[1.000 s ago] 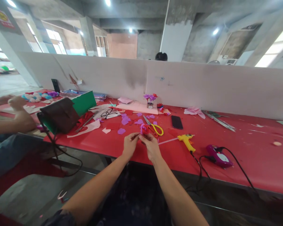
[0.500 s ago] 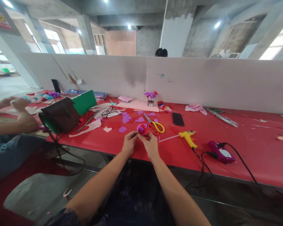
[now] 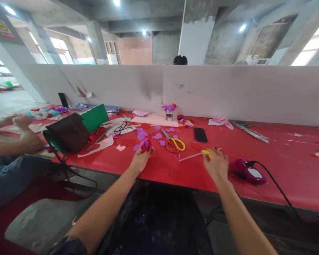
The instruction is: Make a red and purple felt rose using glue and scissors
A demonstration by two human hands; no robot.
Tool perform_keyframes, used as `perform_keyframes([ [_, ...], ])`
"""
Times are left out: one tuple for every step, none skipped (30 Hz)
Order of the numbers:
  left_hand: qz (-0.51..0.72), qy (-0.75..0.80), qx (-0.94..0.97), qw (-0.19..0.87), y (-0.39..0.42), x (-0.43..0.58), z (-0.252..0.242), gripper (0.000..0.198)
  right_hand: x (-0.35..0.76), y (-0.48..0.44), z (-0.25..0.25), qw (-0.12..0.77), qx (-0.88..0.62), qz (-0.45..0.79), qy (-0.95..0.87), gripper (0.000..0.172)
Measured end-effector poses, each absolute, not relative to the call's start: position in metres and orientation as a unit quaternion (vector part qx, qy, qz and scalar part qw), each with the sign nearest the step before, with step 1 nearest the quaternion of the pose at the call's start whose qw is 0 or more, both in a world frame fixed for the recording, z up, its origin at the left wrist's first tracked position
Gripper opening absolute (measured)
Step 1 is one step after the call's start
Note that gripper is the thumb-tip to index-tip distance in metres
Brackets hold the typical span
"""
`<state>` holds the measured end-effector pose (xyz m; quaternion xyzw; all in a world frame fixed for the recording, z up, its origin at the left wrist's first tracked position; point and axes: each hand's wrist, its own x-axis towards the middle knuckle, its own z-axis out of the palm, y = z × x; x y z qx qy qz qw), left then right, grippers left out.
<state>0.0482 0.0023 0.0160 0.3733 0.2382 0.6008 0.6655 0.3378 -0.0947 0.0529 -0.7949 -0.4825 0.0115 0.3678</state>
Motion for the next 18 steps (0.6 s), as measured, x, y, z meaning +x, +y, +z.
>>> perform_keyframes([
  [0.602, 0.237, 0.365, 0.669, 0.003, 0.048, 0.016, 0.024, 0.353, -0.094, 0.052, 0.329, -0.818, 0.002, -0.471, 0.033],
  [0.602, 0.236, 0.359, 0.673, 0.003, 0.048, 0.016, 0.024, 0.365, -0.092, 0.051, 0.290, -0.838, 0.000, -0.461, 0.034],
  [0.602, 0.235, 0.355, 0.676, 0.002, 0.048, 0.015, 0.024, 0.374, -0.091, 0.048, 0.253, -0.853, 0.003, -0.457, 0.033],
  [0.601, 0.235, 0.352, 0.678, 0.001, 0.048, 0.015, 0.024, 0.381, -0.089, 0.045, 0.220, -0.861, 0.011, -0.458, 0.031],
  [0.600, 0.234, 0.348, 0.681, 0.000, 0.048, 0.015, 0.025, 0.386, -0.087, 0.042, 0.191, -0.866, 0.016, -0.462, 0.031],
  [0.600, 0.234, 0.344, 0.683, -0.001, 0.048, 0.015, 0.025, 0.390, -0.085, 0.040, 0.167, -0.868, 0.020, -0.467, 0.032],
  [0.601, 0.234, 0.339, 0.685, -0.001, 0.048, 0.015, 0.025, 0.392, -0.082, 0.038, 0.146, -0.869, 0.022, -0.473, 0.034],
  [0.601, 0.234, 0.334, 0.687, -0.002, 0.047, 0.015, 0.025, 0.394, -0.080, 0.037, 0.128, -0.869, 0.022, -0.477, 0.037],
  [0.601, 0.234, 0.329, 0.690, -0.001, 0.047, 0.016, 0.025, 0.395, -0.077, 0.036, 0.112, -0.870, 0.021, -0.480, 0.040],
  [0.601, 0.234, 0.324, 0.692, -0.001, 0.047, 0.016, 0.024, 0.396, -0.074, 0.036, 0.098, -0.871, 0.022, -0.482, 0.043],
  [0.601, 0.234, 0.319, 0.695, -0.001, 0.047, 0.017, 0.024, 0.397, -0.071, 0.037, 0.087, -0.871, 0.022, -0.483, 0.045],
  [0.600, 0.234, 0.315, 0.697, 0.000, 0.047, 0.017, 0.024, 0.397, -0.068, 0.038, 0.078, -0.872, 0.021, -0.484, 0.046],
  [0.600, 0.234, 0.312, 0.699, 0.000, 0.046, 0.017, 0.025, 0.397, -0.066, 0.040, 0.072, -0.872, 0.019, -0.484, 0.047],
  [0.599, 0.234, 0.309, 0.701, 0.000, 0.046, 0.017, 0.025, 0.397, -0.064, 0.041, 0.068, -0.873, 0.015, -0.482, 0.048],
  [0.598, 0.234, 0.306, 0.703, 0.000, 0.046, 0.017, 0.026, 0.397, -0.063, 0.042, 0.066, -0.875, 0.010, -0.479, 0.049],
  [0.597, 0.234, 0.303, 0.705, 0.000, 0.046, 0.017, 0.026, 0.396, -0.062, 0.043, 0.066, -0.878, 0.005, -0.475, 0.051],
  [0.596, 0.235, 0.300, 0.707, 0.000, 0.046, 0.017, 0.026, 0.396, -0.063, 0.044, 0.067, -0.880, 0.000, -0.470, 0.052],
  [0.595, 0.236, 0.298, 0.709, 0.000, 0.046, 0.017, 0.026, 0.396, -0.064, 0.045, 0.069, -0.882, -0.005, -0.465, 0.053],
])
